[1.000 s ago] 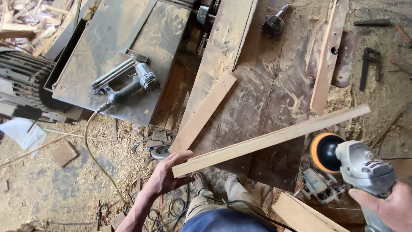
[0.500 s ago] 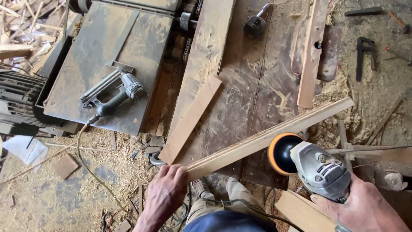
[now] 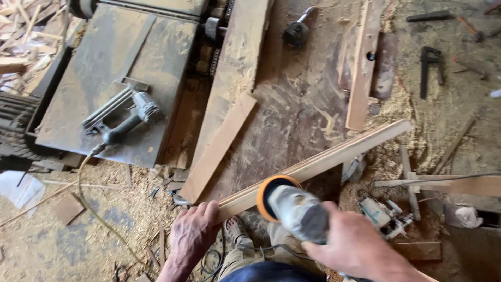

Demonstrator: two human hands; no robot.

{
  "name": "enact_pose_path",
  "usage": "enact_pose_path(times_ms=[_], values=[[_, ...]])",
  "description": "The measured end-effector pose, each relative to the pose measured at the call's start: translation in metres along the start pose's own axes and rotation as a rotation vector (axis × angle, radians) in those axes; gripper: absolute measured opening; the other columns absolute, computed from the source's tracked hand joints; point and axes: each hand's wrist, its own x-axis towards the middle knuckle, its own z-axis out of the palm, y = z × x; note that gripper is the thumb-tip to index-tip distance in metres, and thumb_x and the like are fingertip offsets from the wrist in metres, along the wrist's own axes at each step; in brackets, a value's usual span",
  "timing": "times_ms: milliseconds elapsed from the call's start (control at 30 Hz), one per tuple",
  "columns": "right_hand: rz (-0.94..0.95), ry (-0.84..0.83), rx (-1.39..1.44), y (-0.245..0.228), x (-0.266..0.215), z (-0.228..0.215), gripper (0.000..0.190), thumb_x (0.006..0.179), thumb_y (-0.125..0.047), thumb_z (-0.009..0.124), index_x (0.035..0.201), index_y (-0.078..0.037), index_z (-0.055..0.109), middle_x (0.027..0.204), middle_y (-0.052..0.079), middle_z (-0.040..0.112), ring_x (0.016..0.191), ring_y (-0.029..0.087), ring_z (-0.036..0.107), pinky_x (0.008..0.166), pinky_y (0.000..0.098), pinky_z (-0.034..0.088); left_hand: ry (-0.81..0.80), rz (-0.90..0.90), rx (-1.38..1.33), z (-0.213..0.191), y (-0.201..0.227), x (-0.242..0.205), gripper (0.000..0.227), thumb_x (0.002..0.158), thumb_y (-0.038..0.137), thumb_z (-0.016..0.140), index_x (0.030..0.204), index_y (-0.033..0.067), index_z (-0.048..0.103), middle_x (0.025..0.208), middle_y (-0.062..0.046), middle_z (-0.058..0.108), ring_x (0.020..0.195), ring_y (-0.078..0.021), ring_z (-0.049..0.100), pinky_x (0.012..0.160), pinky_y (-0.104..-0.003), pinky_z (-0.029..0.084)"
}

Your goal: Sanding decorative wooden panels and trim pieces using a handheld angle grinder with a sanding disc.

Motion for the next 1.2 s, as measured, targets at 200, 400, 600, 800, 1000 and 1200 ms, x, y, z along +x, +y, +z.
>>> enact_pose_path(times_ms=[200, 400, 600, 800, 1000, 1200], values=[[-0.388, -0.064, -0.041, -0.022, 0.009, 0.015, 0.059, 0.087, -0.051, 0.076, 0.129, -0.018, 0.05, 0.102, -0.001, 0.076, 0.084, 0.016, 0.076, 0.09, 0.0313, 0.064, 0.03, -0.008, 0.05, 0.005, -0.008, -0.004, 0.035, 0.092, 0.057, 0.063, 0.1, 0.0259, 0.049, 0.076, 0.006, 0.064, 0.067, -0.0221, 0.066, 0.065, -0.04, 0.052], [-0.23, -0.096, 0.049, 0.005, 0.019, -0.023, 0.058, 0.094, -0.043, 0.07, 0.137, -0.016, 0.042, 0.101, 0.001, 0.071, 0.077, 0.014, 0.073, 0.068, 0.0225, 0.067, 0.074, -0.049, 0.083, 0.026, -0.021, -0.008, 0.044, 0.083, 0.067, 0.062, 0.105, 0.0287, 0.057, 0.086, 0.006, 0.069, 0.077, -0.0212, 0.071, 0.069, -0.039, 0.056], [-0.038, 0.052, 0.311, 0.073, 0.046, -0.063, 0.068, 0.088, -0.03, 0.078, 0.145, -0.013, 0.044, 0.106, 0.011, 0.076, 0.05, 0.019, 0.073, 0.045, 0.0271, 0.069, 0.067, -0.029, 0.11, 0.034, -0.028, -0.014, 0.047, 0.084, 0.066, 0.06, 0.111, 0.0278, 0.055, 0.092, 0.009, 0.07, 0.085, -0.0175, 0.072, 0.072, -0.036, 0.058], [0.016, 0.185, 0.313, 0.105, 0.067, -0.09, 0.052, 0.082, -0.034, 0.074, 0.13, -0.015, 0.064, 0.109, 0.01, 0.081, 0.091, 0.025, 0.076, 0.084, 0.0389, 0.068, 0.202, -0.112, 0.13, 0.018, -0.015, -0.017, 0.043, 0.075, 0.052, 0.07, 0.112, 0.0324, 0.064, 0.091, 0.013, 0.073, 0.085, -0.0133, 0.074, 0.075, -0.032, 0.055], [0.141, 0.185, 0.478, 0.135, 0.088, -0.116, 0.032, 0.089, -0.017, 0.073, 0.119, -0.007, 0.071, 0.091, 0.02, 0.076, 0.072, 0.031, 0.069, 0.067, 0.0424, 0.063, 0.157, -0.152, 0.121, 0.01, -0.012, -0.023, 0.064, 0.067, 0.062, 0.072, 0.125, 0.0363, 0.062, 0.106, 0.015, 0.076, 0.106, -0.0171, 0.075, 0.081, -0.034, 0.056], [0.164, 0.274, 0.582, 0.173, 0.113, -0.136, 0.034, 0.091, -0.017, 0.073, 0.117, 0.005, 0.07, 0.083, 0.028, 0.068, 0.065, 0.04, 0.063, 0.062, 0.0512, 0.058, 0.341, -0.093, 0.034, -0.012, 0.001, -0.017, 0.036, 0.078, 0.046, 0.072, 0.107, 0.0242, 0.068, 0.082, 0.007, 0.073, 0.077, -0.0178, 0.072, 0.063, -0.035, 0.046]])
